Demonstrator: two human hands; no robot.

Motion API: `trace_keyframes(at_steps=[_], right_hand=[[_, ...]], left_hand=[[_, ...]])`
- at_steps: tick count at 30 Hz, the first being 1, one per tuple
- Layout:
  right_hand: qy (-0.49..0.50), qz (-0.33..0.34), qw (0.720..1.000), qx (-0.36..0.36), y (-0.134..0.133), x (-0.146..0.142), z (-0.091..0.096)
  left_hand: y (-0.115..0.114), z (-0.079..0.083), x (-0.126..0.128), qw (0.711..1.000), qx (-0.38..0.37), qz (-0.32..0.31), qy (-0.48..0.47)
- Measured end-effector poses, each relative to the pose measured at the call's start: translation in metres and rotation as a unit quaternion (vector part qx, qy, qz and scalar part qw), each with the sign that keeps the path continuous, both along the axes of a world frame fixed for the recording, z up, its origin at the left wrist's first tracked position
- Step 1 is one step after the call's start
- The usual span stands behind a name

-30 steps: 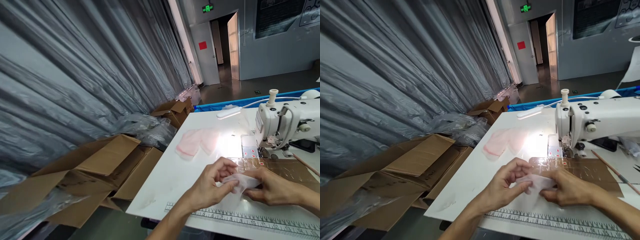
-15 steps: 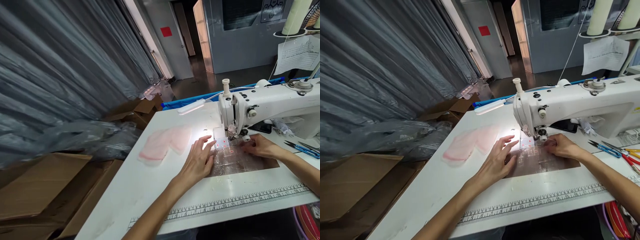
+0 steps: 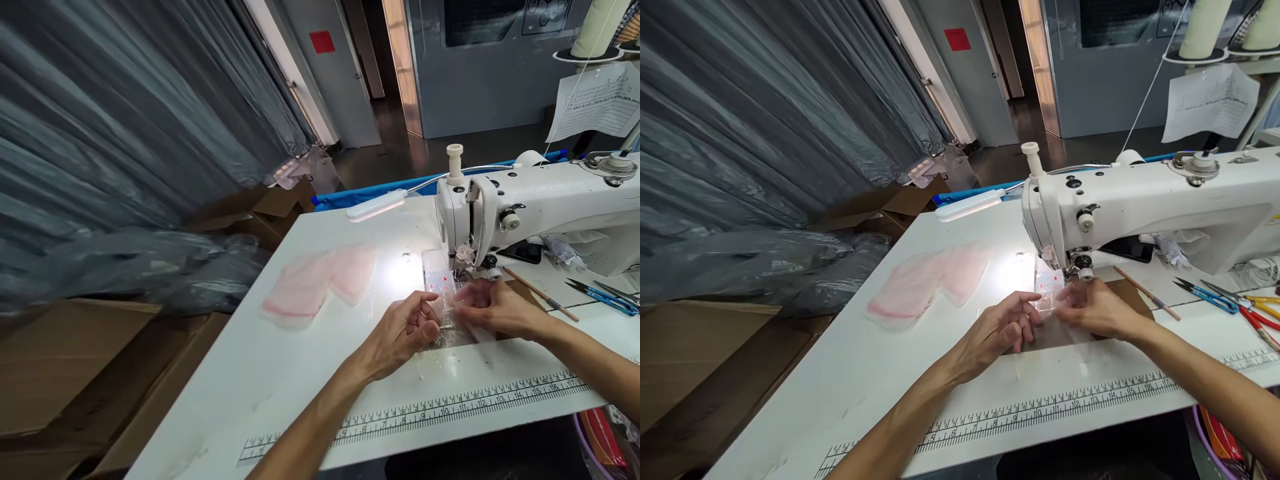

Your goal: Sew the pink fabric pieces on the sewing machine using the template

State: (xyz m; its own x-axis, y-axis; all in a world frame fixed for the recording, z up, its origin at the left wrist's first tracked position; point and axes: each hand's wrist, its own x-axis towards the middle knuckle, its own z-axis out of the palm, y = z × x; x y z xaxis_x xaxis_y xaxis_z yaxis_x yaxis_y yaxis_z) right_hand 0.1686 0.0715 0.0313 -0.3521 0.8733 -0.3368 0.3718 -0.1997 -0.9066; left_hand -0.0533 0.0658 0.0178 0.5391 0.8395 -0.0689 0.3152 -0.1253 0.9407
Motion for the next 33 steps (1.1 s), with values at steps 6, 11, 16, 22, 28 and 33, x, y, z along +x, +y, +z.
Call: trace_keyframes(at_steps=[6, 11, 16, 22, 28, 33], right_hand=[[-0.084, 0.078, 0.978, 0.172, 0.005, -0.001, -0.005], [-0.248, 0.209, 0.856, 0.403, 0.014, 0.024, -0.023], [-0.269, 0.207, 0.835, 0.432, 0.016, 0.025, -0.038], [-0.19, 0.164, 0.872, 0.421, 0.012, 0.029, -0.043], [-0.153, 0.169, 0.886, 0.404, 0.008, 0.036, -0.043], [-0.154, 0.175, 0.891, 0.39, 0.009, 0.036, -0.041]], left_hand=[[-0.006, -0.007, 0.006, 0.994, -0.035, 0.093, 0.035], [-0.002, -0.016, 0.009, 0.991, 0.001, 0.121, 0.053], [0.004, -0.011, 0.009, 0.981, -0.025, 0.183, 0.056], [0.007, -0.011, 0.006, 0.982, -0.031, 0.182, 0.05], [0.007, -0.015, 0.009, 0.977, -0.05, 0.201, 0.045], [0.007, -0.013, 0.011, 0.974, -0.059, 0.213, 0.037]])
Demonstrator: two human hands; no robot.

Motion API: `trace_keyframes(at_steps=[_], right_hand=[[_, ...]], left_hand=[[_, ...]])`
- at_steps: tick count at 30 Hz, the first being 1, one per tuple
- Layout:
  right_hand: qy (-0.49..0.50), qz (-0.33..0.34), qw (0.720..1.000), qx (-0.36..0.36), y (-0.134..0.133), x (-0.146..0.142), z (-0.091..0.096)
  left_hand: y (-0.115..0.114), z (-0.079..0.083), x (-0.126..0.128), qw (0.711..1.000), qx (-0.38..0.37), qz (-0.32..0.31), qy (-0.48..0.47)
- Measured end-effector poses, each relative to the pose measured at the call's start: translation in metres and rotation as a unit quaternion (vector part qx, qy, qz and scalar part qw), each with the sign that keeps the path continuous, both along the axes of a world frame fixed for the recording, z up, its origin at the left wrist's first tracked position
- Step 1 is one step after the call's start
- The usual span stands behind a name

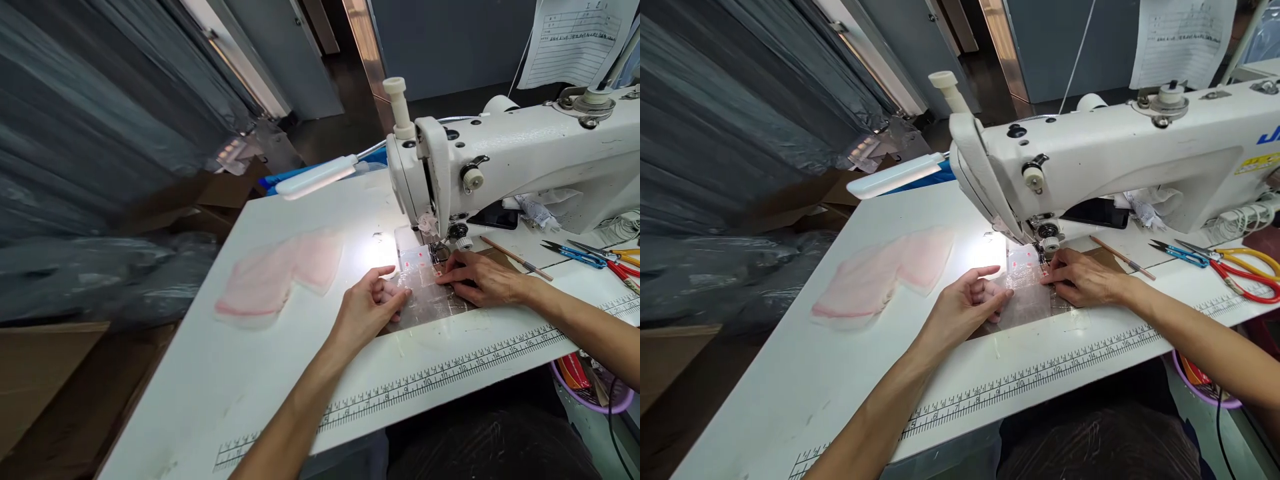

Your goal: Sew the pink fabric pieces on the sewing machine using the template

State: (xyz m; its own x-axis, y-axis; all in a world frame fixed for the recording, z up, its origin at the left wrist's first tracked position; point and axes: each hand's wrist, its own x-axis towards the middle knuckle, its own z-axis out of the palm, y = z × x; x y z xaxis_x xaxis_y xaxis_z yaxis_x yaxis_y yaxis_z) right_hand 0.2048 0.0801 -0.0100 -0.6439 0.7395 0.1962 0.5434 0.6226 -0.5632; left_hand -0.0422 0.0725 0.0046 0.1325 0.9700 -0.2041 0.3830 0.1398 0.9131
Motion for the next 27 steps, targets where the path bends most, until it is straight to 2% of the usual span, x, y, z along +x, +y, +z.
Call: trace_keyframes(at_steps=[10, 14, 18, 20, 21, 22, 23, 25, 27], right_hand=[[0.019, 0.028, 0.999, -0.002, -0.001, 0.005, 0.009], [-0.028, 0.066, 0.997, -0.006, -0.007, 0.003, 0.016], [-0.072, 0.087, 0.993, 0.027, -0.009, 0.001, 0.017], [-0.072, 0.089, 0.993, 0.037, -0.008, 0.001, 0.016], [-0.069, 0.088, 0.993, 0.042, -0.008, 0.001, 0.016], [-0.066, 0.088, 0.993, 0.046, -0.008, 0.001, 0.015], [-0.062, 0.087, 0.993, 0.05, -0.009, 0.001, 0.015], [-0.05, 0.085, 0.993, 0.059, -0.01, 0.001, 0.014], [-0.038, 0.083, 0.993, 0.071, -0.011, 0.001, 0.013]], left_hand=[[0.002, 0.002, 0.001, 1.0, -0.016, 0.013, -0.007], [0.001, 0.002, 0.002, 0.999, -0.024, 0.021, -0.009], [0.001, 0.0, -0.002, 1.0, -0.025, 0.008, -0.008], [0.001, -0.001, -0.004, 1.0, 0.023, -0.002, 0.017], [0.001, -0.002, -0.006, 0.995, 0.084, 0.001, 0.046], [0.002, -0.002, -0.006, 0.982, 0.168, 0.002, 0.085], [0.003, -0.002, -0.006, 0.955, 0.267, -0.005, 0.131], [0.007, -0.002, -0.003, 0.862, 0.451, -0.063, 0.221], [0.013, -0.001, 0.003, 0.765, 0.559, -0.167, 0.274]])
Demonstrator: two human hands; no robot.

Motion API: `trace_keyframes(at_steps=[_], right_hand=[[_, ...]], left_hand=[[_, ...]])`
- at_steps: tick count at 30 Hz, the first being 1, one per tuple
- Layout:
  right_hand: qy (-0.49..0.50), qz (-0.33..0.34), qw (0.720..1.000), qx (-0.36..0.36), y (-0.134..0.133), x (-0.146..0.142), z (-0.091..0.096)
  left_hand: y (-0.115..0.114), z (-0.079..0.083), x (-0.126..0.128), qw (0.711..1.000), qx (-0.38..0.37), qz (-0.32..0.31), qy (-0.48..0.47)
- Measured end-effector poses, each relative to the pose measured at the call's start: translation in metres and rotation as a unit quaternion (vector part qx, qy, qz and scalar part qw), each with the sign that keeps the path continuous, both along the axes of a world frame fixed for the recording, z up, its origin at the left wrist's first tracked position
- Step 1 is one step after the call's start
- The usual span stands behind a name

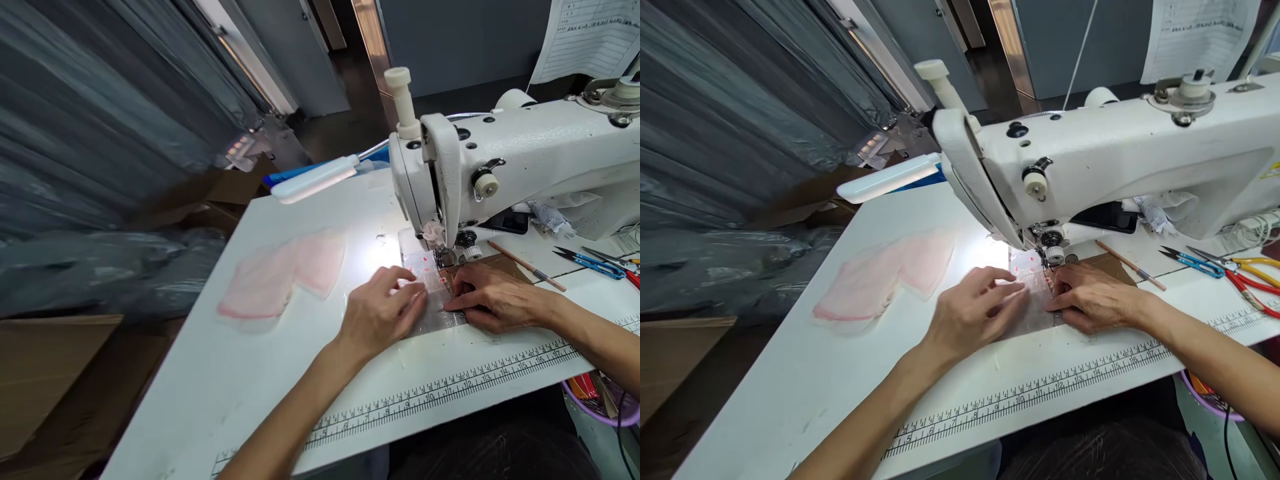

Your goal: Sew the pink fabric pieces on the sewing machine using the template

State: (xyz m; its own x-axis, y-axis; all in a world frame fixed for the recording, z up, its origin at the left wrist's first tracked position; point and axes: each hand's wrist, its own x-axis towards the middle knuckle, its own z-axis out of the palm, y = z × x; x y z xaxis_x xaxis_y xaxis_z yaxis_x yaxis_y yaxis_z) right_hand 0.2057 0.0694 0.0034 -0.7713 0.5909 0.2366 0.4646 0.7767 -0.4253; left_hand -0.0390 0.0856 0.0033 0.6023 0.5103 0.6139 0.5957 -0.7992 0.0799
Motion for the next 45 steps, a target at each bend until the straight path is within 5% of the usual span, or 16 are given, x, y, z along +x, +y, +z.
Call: trace_keyframes(at_steps=[3, 6, 14, 30, 45], right_hand=[[0.011, -0.004, 1.0, 0.013, -0.001, -0.001, 0.0], [0.013, -0.011, 1.0, 0.014, -0.002, -0.002, 0.0], [0.019, -0.039, 0.996, 0.074, 0.004, -0.004, -0.012], [0.034, -0.076, 0.994, 0.069, 0.005, -0.006, -0.019], [0.044, -0.093, 0.993, 0.062, 0.006, -0.003, -0.027]], left_hand=[[0.01, -0.002, 0.009, 0.99, 0.05, -0.1, 0.084], [0.017, -0.007, 0.012, 0.981, 0.027, -0.13, 0.139], [0.028, -0.01, 0.011, 0.963, 0.018, -0.05, 0.263], [0.034, -0.007, 0.004, 0.972, -0.168, -0.027, 0.163], [0.035, -0.012, 0.009, 0.976, -0.038, -0.032, 0.211]])
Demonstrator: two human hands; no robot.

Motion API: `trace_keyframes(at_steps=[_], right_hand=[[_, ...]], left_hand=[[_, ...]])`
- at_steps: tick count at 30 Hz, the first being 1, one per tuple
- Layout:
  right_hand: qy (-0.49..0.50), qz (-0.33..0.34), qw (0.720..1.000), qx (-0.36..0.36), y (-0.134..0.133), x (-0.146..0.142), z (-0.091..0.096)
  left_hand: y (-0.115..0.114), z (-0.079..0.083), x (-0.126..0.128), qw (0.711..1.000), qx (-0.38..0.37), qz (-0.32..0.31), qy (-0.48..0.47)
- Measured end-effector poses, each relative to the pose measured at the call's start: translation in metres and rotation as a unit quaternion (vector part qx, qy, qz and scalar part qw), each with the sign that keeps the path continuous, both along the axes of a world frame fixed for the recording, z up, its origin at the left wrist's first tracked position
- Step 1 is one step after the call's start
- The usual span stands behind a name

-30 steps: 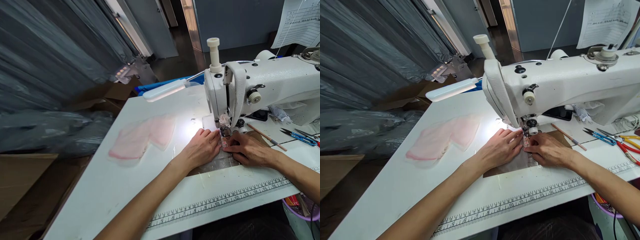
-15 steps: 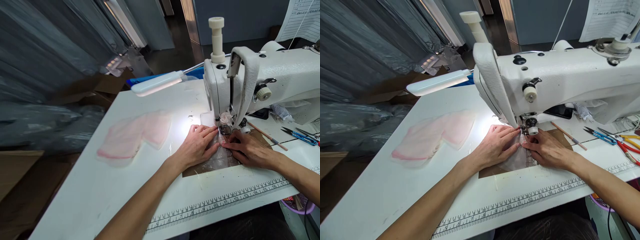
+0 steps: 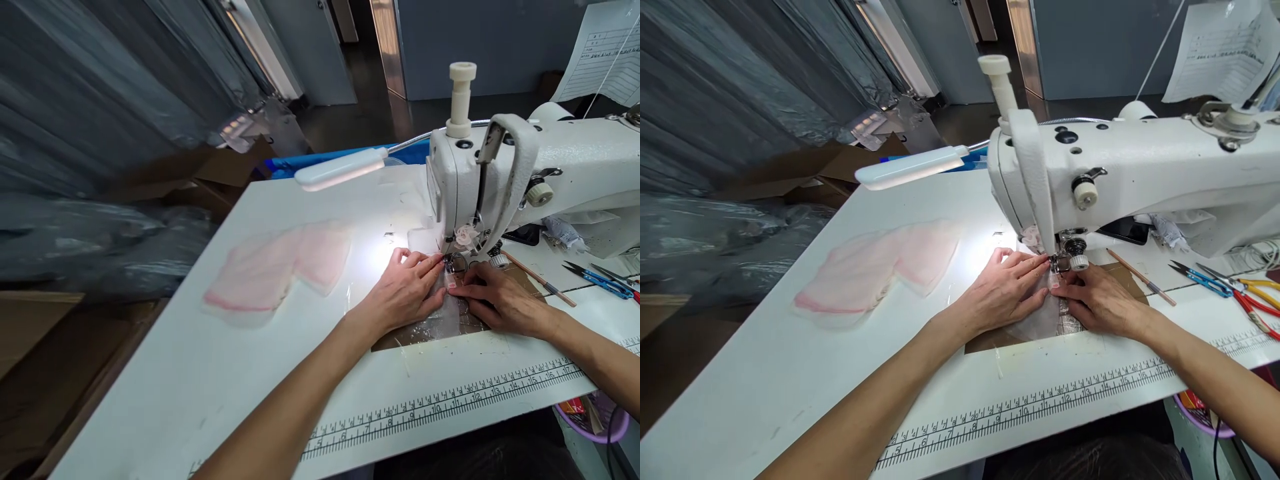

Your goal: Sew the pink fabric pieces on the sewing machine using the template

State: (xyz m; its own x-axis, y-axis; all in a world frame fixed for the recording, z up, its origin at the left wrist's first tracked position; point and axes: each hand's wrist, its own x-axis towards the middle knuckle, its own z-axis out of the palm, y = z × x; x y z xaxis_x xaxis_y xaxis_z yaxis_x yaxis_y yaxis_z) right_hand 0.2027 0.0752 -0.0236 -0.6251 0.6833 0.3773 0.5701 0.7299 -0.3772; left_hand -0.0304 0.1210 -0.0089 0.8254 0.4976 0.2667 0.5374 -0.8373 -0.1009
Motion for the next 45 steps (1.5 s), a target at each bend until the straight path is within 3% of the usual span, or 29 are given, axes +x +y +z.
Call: trace_keyframes(at_steps=[7, 15, 20, 24, 30, 37, 45], right_hand=[[0.009, -0.014, 1.0, 0.019, -0.001, -0.003, 0.001], [0.004, -0.017, 1.0, -0.013, 0.0, 0.0, -0.001], [0.013, -0.004, 1.0, 0.008, 0.0, 0.0, 0.0], [-0.007, -0.005, 1.0, 0.008, -0.001, 0.0, 0.001], [-0.007, -0.014, 1.0, 0.009, -0.003, -0.003, 0.001], [-0.016, -0.037, 0.999, -0.025, -0.005, -0.005, 0.001], [-0.01, -0.036, 0.999, -0.011, -0.004, -0.004, -0.001]], left_hand=[[-0.005, 0.003, 0.003, 1.0, 0.016, 0.007, 0.009], [-0.008, 0.001, 0.005, 0.998, 0.052, 0.018, 0.014], [-0.008, -0.007, 0.006, 0.992, 0.106, -0.008, -0.062], [-0.008, -0.01, 0.005, 0.99, 0.067, -0.069, -0.1], [-0.01, 0.001, -0.002, 0.991, 0.005, -0.08, -0.109], [-0.008, -0.001, -0.004, 0.998, 0.002, -0.039, -0.057], [-0.007, -0.004, -0.001, 0.998, 0.01, 0.001, -0.061]])
